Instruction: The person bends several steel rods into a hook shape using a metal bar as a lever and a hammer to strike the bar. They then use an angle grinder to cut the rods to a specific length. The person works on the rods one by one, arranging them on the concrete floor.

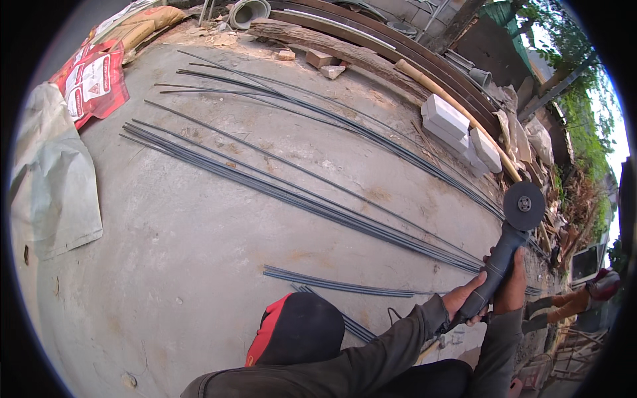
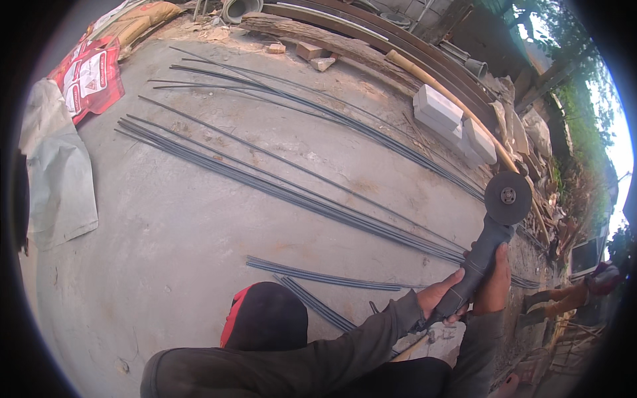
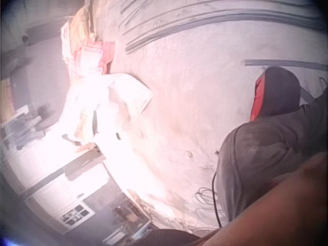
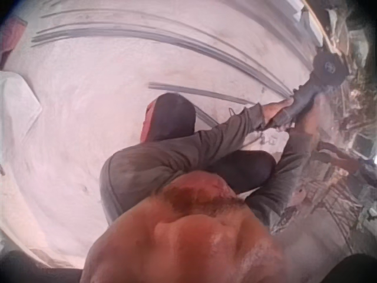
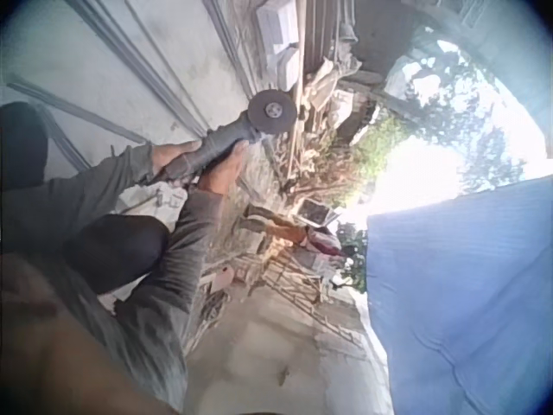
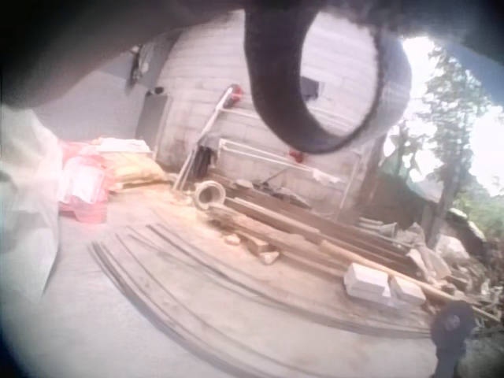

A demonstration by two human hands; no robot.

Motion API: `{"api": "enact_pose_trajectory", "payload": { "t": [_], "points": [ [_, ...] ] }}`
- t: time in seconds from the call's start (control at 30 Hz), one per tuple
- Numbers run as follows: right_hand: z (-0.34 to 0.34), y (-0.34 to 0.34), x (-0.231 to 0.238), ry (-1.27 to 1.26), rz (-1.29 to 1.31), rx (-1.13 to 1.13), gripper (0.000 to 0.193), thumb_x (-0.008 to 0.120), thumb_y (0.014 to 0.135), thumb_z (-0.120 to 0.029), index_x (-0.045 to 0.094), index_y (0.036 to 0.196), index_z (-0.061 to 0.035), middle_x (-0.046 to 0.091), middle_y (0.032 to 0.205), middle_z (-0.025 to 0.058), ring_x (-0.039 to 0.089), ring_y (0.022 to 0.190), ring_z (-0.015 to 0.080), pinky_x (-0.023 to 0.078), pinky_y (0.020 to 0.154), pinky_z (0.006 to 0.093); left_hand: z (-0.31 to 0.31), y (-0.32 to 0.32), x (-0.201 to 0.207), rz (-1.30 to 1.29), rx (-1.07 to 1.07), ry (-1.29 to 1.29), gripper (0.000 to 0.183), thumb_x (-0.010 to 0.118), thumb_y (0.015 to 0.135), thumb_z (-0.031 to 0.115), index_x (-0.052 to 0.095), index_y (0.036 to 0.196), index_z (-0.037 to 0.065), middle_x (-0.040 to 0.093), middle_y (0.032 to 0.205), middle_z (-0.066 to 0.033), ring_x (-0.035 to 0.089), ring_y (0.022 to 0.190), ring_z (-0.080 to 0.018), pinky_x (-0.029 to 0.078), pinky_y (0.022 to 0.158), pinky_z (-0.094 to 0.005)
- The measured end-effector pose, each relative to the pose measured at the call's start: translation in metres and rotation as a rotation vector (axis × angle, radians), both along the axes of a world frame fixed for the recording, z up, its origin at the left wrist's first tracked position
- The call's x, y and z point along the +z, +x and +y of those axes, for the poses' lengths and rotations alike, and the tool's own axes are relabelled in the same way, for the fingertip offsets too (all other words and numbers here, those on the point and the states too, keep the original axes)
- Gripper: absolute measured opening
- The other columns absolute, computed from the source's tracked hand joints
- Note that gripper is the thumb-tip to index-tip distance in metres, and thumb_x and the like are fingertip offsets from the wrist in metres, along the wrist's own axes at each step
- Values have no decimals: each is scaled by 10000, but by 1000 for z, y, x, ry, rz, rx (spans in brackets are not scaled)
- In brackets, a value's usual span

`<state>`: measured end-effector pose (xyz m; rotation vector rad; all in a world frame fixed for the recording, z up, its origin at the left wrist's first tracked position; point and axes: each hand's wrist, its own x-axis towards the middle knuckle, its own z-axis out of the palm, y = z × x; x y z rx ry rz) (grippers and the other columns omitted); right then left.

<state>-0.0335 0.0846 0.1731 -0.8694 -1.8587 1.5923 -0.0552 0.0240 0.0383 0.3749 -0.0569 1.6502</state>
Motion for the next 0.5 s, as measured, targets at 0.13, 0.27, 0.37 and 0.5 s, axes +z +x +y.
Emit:
{"api": "enact_pose_trajectory", "payload": {
  "t": [0.13, 0.27, 0.37, 0.5],
  "points": [
    [15, -10, -8, -225, 78, 88, 686, 551, 1010, -612, 477, 1402, -54, 639, 1152, 122, 647, 950, 234, 549, 793, 387, 6, -6, -10, 62, 35, -87, 788, 493, 907, 821, 632, 935, 46, 616, 666, -90, 616, 459, -183, 464, 374, -302],
    [25, -11, -49, -163, 197, 4, 646, 586, 993, -617, 546, 1284, -41, 645, 1049, 101, 643, 893, 197, 539, 737, 355, -1, -36, -20, 288, 203, -235, 837, 520, 889, 830, 668, 997, 14, 651, 729, -94, 651, 548, -159, 508, 456, -285],
    [34, -15, -59, -28, 193, -146, 630, 600, 988, -616, 592, 1200, -23, 644, 934, 91, 637, 809, 188, 524, 708, 342, -1, -40, -23, 424, 330, -280, 854, 552, 889, 811, 688, 1075, -10, 675, 787, -92, 674, 645, -138, 538, 549, -261],
    [50, -13, -58, 152, 222, -226, 571, 594, 1002, -584, 615, 1076, -18, 631, 869, 73, 619, 733, 165, 503, 663, 313, 19, -31, -5, 736, 669, -452, 771, 635, 916, 705, 678, 1162, -24, 682, 834, -79, 675, 768, -125, 537, 657, -250]
  ]
}}
